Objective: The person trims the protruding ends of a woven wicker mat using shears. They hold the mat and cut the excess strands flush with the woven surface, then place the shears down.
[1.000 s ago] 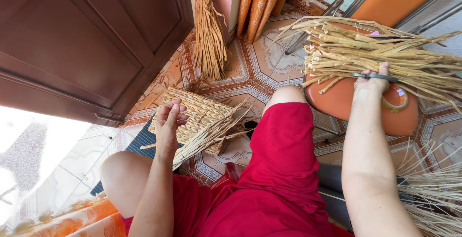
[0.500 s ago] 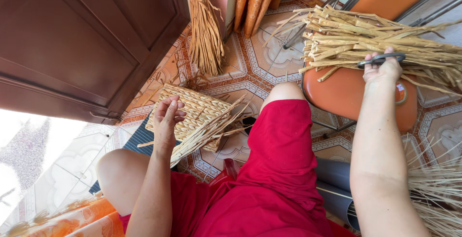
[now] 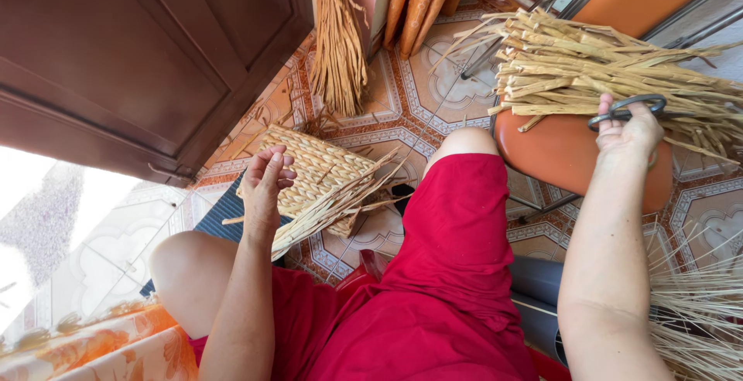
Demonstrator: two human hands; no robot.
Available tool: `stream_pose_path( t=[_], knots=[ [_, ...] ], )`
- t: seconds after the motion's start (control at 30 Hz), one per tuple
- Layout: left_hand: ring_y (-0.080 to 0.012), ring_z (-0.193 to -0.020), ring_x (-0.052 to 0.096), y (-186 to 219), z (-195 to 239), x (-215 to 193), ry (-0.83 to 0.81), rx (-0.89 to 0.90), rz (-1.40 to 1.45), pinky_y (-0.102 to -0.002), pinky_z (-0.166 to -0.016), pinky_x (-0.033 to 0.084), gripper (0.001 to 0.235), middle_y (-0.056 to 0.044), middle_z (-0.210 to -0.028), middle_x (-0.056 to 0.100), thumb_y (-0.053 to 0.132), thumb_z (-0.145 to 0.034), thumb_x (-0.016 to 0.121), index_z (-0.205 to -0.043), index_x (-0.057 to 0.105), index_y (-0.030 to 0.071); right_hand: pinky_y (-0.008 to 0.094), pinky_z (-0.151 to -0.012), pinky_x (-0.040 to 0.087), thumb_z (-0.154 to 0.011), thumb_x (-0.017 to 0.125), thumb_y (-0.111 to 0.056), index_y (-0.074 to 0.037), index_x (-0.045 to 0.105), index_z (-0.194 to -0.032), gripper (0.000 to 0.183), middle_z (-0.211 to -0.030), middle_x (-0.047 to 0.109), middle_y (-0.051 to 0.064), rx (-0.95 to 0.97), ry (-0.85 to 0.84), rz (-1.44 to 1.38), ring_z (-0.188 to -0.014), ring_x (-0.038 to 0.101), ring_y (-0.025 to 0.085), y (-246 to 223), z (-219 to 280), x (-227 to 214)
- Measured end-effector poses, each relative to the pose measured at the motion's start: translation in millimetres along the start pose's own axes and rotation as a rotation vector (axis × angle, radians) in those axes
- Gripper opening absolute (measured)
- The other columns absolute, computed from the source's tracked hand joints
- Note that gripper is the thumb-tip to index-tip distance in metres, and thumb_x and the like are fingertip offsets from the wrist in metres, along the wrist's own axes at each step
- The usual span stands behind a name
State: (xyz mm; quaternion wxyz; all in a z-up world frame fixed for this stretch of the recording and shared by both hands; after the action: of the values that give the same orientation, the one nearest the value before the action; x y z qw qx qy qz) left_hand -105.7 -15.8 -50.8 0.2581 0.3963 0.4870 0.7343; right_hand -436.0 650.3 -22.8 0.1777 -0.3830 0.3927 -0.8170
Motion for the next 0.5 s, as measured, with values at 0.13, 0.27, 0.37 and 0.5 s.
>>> stream_pose_path(
  t=[0.13, 0.27, 0.37, 0.5],
  knots=[
    [-0.0074, -0.074, 0.065, 2, 3, -10, 0.034, 0.013, -0.017, -0.021, -0.067, 0.052, 0.029, -0.002, -0.100, 0.071, 0.027, -0.100, 0.069, -0.121, 0.067, 0.007, 0.045, -0.060, 0.069, -0.092, 0.056, 0.005, -0.001, 0.046, -0.129, 0.038, -0.106, 0.067, 0.027, -0.125, -0.050, 0.164, -0.074, 0.081, 0.041, -9, 4, -13],
    [-0.0066, -0.074, 0.067, 3, 8, -25, 0.096, 0.006, -0.035, -0.021, -0.067, 0.053, 0.028, -0.001, -0.099, 0.073, 0.029, -0.100, 0.068, -0.120, 0.068, 0.009, 0.042, -0.050, 0.059, -0.094, 0.062, 0.003, 0.000, 0.044, -0.128, 0.038, -0.104, 0.069, 0.026, -0.280, -0.118, 0.422, -0.072, 0.079, 0.037, -23, 3, -27],
    [-0.0058, -0.074, 0.066, 7, 9, -32, 0.104, 0.014, -0.043, -0.021, -0.067, 0.052, 0.027, 0.000, -0.097, 0.072, 0.030, -0.101, 0.068, -0.118, 0.069, 0.009, 0.042, -0.065, 0.067, -0.104, 0.066, -0.007, 0.004, 0.052, -0.132, 0.033, -0.110, 0.069, 0.018, -0.259, -0.167, 0.536, -0.081, 0.078, 0.033, -25, -1, -37],
    [-0.0051, -0.073, 0.064, 5, 9, -36, 0.128, 0.005, -0.078, -0.020, -0.065, 0.048, 0.025, 0.000, -0.095, 0.072, 0.030, -0.101, 0.068, -0.115, 0.069, 0.009, 0.032, -0.085, 0.067, -0.113, 0.060, -0.031, -0.004, 0.057, -0.138, 0.038, -0.111, 0.075, 0.009, -0.204, -0.221, 0.676, -0.100, 0.081, 0.021, -25, -7, -48]
  ],
)
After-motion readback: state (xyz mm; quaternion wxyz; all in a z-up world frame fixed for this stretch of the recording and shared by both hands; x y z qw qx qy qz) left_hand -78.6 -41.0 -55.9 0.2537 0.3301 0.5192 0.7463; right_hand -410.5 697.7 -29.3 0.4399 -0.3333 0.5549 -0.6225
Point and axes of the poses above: each hand's wrist, its own z-axis away from the middle knuckle, its own x-axis out of the palm, y = z × x, the point moved 7 cm from there along -z, towards the middle knuckle
